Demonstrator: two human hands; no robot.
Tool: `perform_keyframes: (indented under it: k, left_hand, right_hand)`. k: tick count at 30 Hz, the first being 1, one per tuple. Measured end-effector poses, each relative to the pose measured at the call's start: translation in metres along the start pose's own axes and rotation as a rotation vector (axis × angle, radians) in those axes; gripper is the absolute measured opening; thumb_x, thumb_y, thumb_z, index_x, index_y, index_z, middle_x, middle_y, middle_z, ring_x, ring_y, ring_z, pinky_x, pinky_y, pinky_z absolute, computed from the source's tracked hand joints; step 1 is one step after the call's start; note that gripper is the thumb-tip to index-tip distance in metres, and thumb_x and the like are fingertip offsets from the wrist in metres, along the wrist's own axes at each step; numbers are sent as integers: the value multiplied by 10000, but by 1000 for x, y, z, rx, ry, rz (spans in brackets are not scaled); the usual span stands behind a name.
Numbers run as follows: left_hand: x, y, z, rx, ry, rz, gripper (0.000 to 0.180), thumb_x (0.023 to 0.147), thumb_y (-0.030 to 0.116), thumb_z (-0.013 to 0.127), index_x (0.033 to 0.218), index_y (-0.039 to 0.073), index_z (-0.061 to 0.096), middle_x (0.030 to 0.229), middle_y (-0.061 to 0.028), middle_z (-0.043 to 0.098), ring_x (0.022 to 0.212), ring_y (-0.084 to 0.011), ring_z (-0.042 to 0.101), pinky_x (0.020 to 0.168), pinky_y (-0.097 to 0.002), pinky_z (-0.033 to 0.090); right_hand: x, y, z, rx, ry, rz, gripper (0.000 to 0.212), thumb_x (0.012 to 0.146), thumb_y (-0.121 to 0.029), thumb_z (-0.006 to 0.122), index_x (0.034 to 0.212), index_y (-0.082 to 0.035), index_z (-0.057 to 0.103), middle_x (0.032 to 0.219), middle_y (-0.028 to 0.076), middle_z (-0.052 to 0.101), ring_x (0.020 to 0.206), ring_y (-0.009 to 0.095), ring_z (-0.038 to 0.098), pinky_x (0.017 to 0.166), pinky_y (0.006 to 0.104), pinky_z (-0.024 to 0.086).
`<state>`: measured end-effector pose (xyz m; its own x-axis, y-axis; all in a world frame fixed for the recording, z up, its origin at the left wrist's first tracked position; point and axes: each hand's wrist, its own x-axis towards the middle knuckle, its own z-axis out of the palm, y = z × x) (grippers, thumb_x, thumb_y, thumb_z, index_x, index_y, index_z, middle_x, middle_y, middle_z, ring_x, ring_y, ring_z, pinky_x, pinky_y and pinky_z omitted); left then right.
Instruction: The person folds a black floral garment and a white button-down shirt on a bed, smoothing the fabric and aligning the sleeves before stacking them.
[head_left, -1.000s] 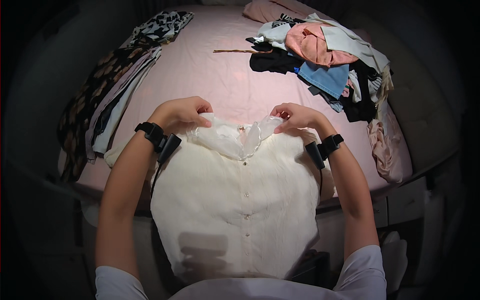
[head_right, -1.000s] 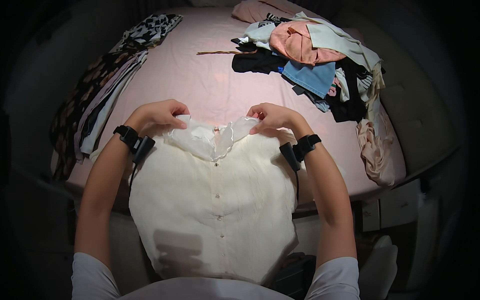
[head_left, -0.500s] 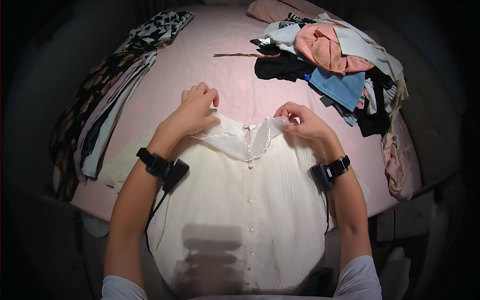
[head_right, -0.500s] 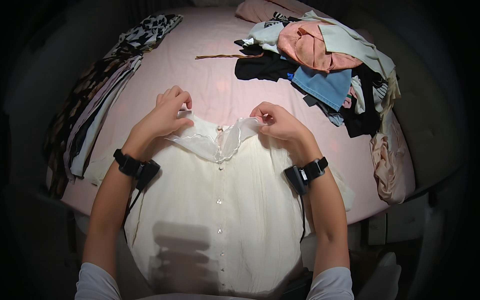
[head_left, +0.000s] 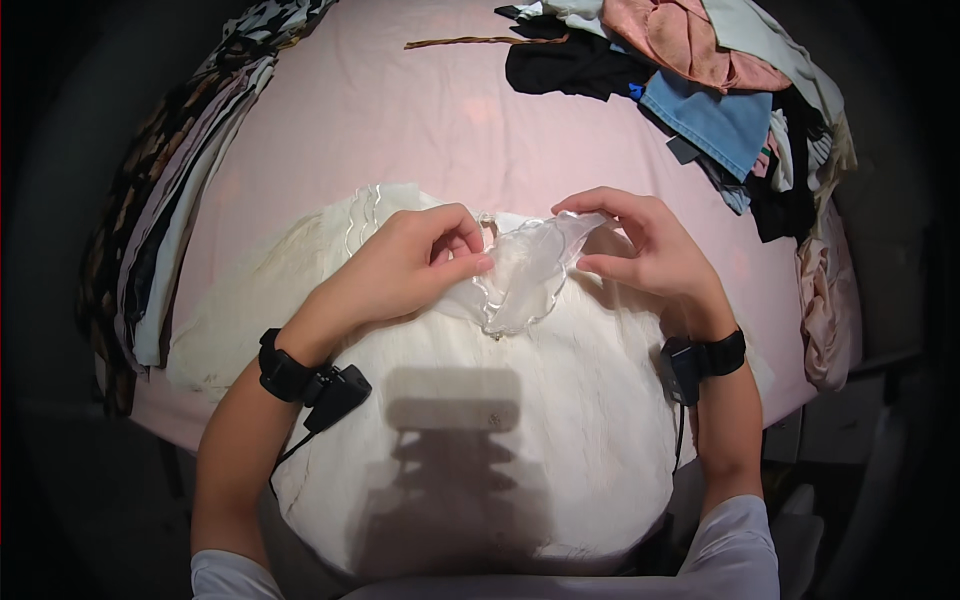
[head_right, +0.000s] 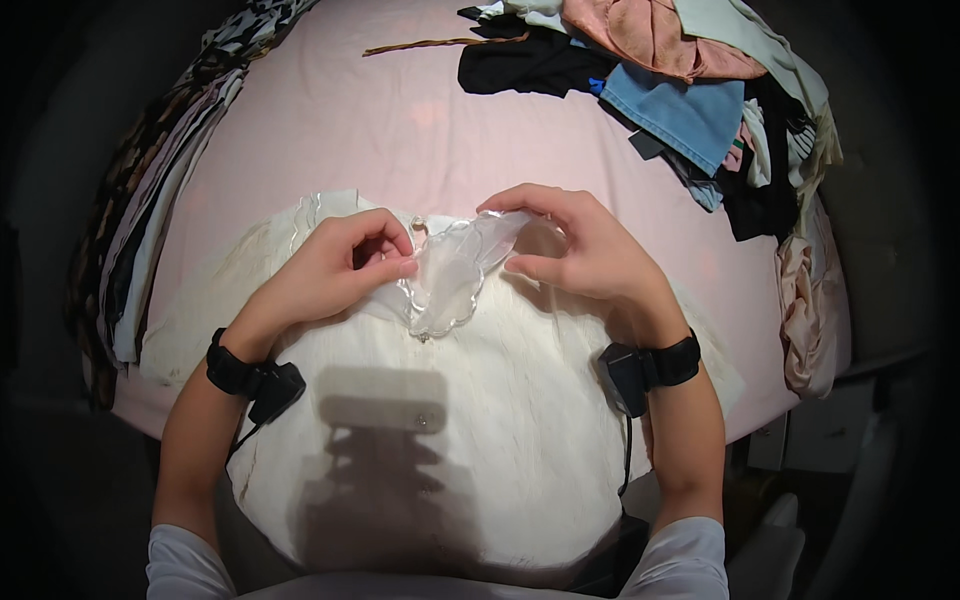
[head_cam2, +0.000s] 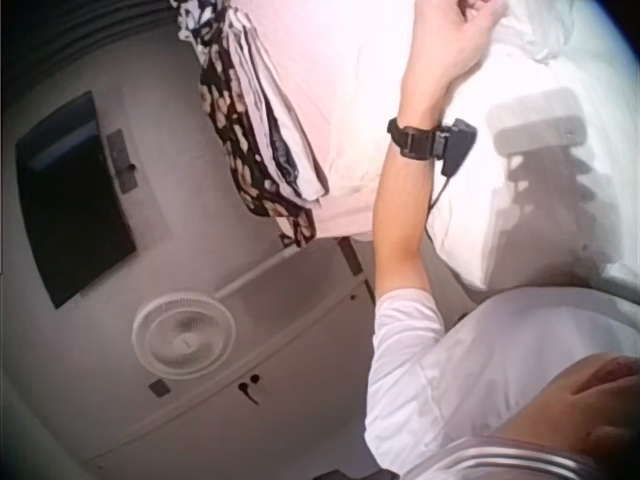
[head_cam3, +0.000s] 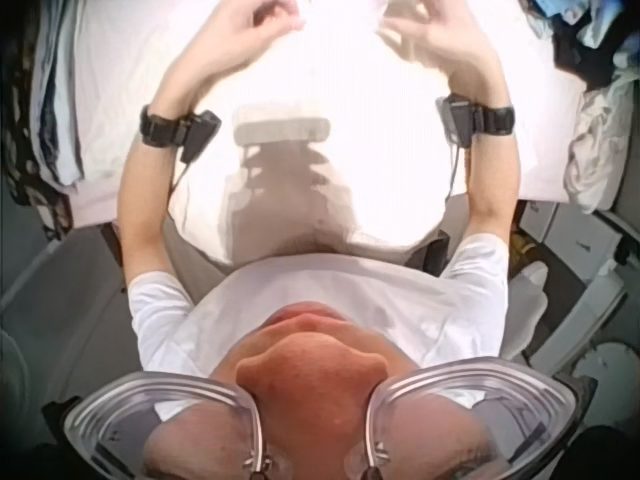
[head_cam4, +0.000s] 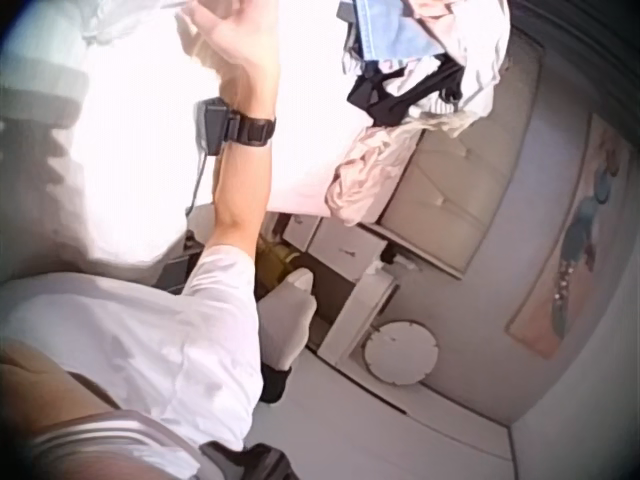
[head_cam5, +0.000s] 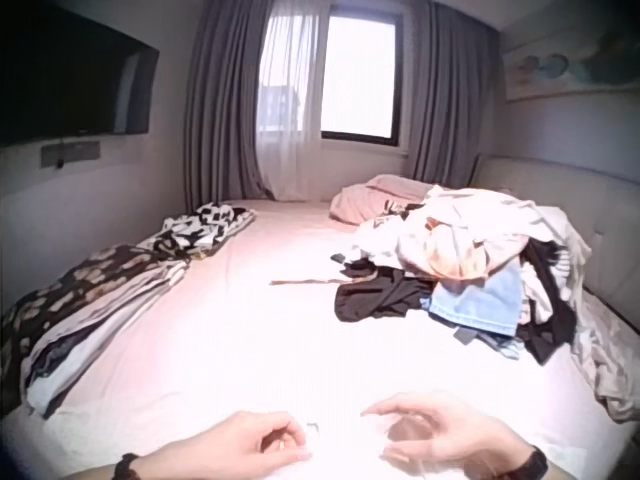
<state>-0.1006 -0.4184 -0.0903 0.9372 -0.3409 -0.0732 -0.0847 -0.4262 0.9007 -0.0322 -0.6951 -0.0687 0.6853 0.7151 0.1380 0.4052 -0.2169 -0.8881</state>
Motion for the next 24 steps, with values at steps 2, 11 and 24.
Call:
perform_keyframes:
  k: [2, 11, 24]
  left_hand:
    - [-3, 2, 6, -37, 25, -16, 203, 853, 134, 749, 976, 30, 626, 757, 28, 544, 685, -66, 447, 635, -231, 384]
    - [-3, 6, 16, 140, 81, 145, 319, 778, 132, 798, 1030, 39, 626, 885, -3, 512, 772, -104, 464, 673, -247, 390]
    - [-9, 5, 41, 33, 161, 236, 231, 834, 73, 720, 1041, 39, 625, 1060, -79, 583, 967, -185, 550, 892, -307, 464]
  right_hand:
    - [-1, -9, -5, -127, -76, 12, 515, 736, -5, 727, 1235, -12, 601, 1109, 75, 662, 1002, 171, 625, 931, 305, 488]
    - [-24, 18, 4, 198, -73, 251, 470, 723, 90, 714, 1170, -16, 618, 920, -18, 619, 874, 81, 590, 822, 245, 480]
    - [-28, 25, -1, 362, -218, 148, 688, 688, 78, 801, 1329, 23, 556, 1108, 36, 655, 1037, 105, 603, 976, 257, 447]
